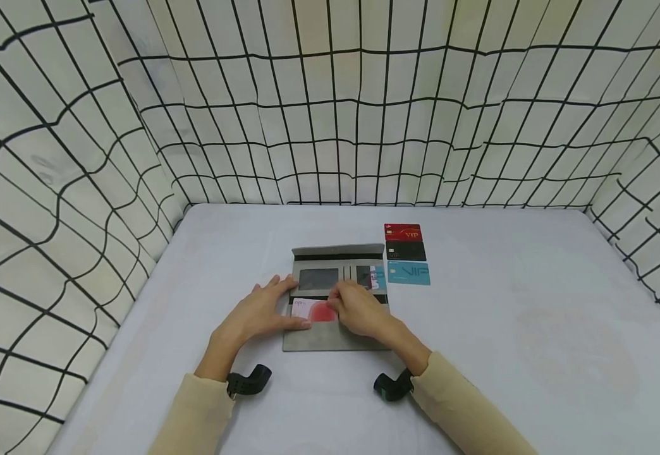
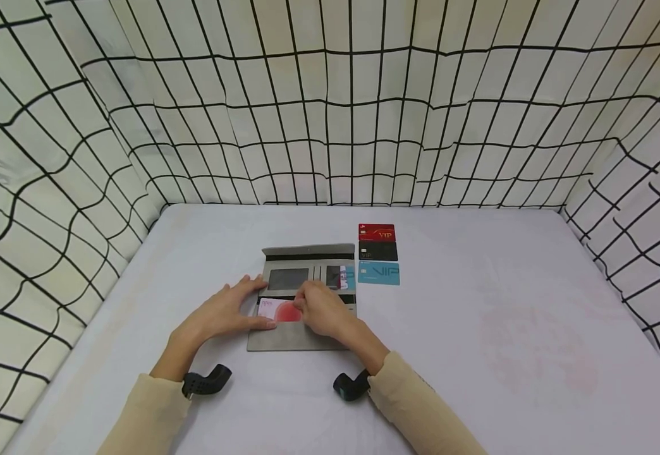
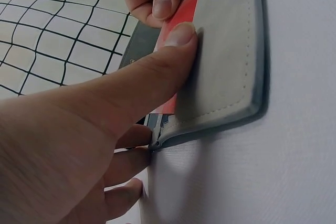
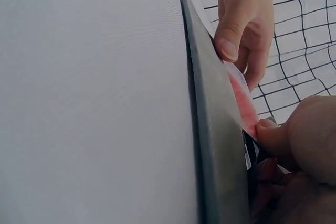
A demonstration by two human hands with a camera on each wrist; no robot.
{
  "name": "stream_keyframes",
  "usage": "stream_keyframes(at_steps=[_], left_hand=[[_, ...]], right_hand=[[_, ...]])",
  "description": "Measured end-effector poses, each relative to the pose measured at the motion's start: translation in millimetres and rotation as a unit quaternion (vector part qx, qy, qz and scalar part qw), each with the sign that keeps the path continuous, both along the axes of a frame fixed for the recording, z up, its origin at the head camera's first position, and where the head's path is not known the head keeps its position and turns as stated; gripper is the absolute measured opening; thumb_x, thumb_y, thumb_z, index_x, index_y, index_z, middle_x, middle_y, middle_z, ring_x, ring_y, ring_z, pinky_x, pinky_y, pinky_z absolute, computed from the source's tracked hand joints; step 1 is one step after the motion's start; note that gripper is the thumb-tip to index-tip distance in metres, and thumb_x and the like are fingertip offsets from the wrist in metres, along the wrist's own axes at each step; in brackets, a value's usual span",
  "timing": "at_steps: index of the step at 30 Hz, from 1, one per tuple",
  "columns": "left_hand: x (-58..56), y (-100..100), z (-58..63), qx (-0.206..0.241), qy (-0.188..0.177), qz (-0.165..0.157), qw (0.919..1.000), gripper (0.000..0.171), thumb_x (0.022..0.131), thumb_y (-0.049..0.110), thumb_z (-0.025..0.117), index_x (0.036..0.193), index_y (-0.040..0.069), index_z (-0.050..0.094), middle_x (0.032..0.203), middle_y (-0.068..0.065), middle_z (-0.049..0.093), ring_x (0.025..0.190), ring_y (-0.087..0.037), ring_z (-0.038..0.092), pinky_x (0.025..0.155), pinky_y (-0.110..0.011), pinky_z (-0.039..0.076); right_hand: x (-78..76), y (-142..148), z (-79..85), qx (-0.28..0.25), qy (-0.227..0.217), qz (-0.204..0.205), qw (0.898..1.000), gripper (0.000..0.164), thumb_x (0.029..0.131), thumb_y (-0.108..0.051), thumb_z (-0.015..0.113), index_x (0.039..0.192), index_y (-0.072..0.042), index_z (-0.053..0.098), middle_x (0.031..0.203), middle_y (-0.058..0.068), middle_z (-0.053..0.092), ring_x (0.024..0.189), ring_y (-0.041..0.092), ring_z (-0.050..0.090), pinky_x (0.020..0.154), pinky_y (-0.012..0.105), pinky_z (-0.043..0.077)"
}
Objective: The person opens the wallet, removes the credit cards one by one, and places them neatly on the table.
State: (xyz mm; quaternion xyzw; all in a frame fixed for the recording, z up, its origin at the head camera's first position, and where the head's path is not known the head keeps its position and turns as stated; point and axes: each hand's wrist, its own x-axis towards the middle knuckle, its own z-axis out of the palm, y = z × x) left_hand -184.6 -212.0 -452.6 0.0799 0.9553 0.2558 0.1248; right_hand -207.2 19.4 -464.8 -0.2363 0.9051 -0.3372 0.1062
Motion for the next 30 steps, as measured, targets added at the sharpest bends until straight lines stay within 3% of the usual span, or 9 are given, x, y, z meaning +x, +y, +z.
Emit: stream_keyframes(at_steps=[7,16,23,26,30], left_hand=[[0.3,1,0.5,-0.005,-0.007,0.003,1.0,0.099,0.072,0.058,0.083,0.153,0.017,0.042,0.163,-0.021,0.03,0.146,-0.06,0.022,0.115,-0.073,0.023],[0.0,3,1.6,-0.002,-0.002,-0.005,1.0,0.096,0.072,0.056,0.083,0.151,0.015,0.045,0.163,-0.018,0.032,0.149,-0.054,0.022,0.117,-0.072,0.021],[0.0,3,2.0,-0.006,0.002,-0.009,0.9999,0.097,0.073,0.056,0.083,0.151,0.013,0.045,0.162,-0.019,0.033,0.152,-0.046,0.022,0.12,-0.067,0.018],[-0.1,3,2.0,-0.005,0.001,-0.009,0.9999,0.097,0.072,0.055,0.083,0.151,0.014,0.045,0.162,-0.018,0.033,0.152,-0.045,0.022,0.121,-0.066,0.017],[-0.1,3,2.0,-0.008,0.0,-0.009,0.9999,0.096,0.072,0.055,0.084,0.151,0.015,0.045,0.162,-0.017,0.033,0.152,-0.046,0.022,0.121,-0.067,0.018]], right_hand=[[-3.9,3,-1.0,-0.037,0.002,-0.057,0.998,0.007,0.102,-0.015,0.058,0.101,-0.008,0.06,0.095,0.006,0.057,0.083,0.015,0.053,0.072,0.025,0.056],[-11.8,17,16.3,-0.055,-0.013,-0.071,0.996,0.01,0.103,-0.014,0.055,0.103,-0.005,0.059,0.095,0.009,0.059,0.083,0.019,0.054,0.072,0.027,0.055],[-19.1,33,28.6,-0.08,-0.066,-0.075,0.992,0.012,0.106,-0.017,0.049,0.111,-0.006,0.049,0.081,0.011,0.062,0.063,0.017,0.059,0.057,0.022,0.053],[-22.2,38,31.6,-0.108,-0.093,-0.085,0.986,0.015,0.105,-0.017,0.052,0.115,-0.007,0.05,0.077,0.012,0.062,0.058,0.019,0.062,0.056,0.024,0.057],[-26.9,46,34.9,-0.119,-0.097,-0.082,0.985,0.018,0.102,-0.014,0.057,0.117,-0.004,0.054,0.084,0.013,0.064,0.059,0.018,0.064,0.062,0.029,0.061]])
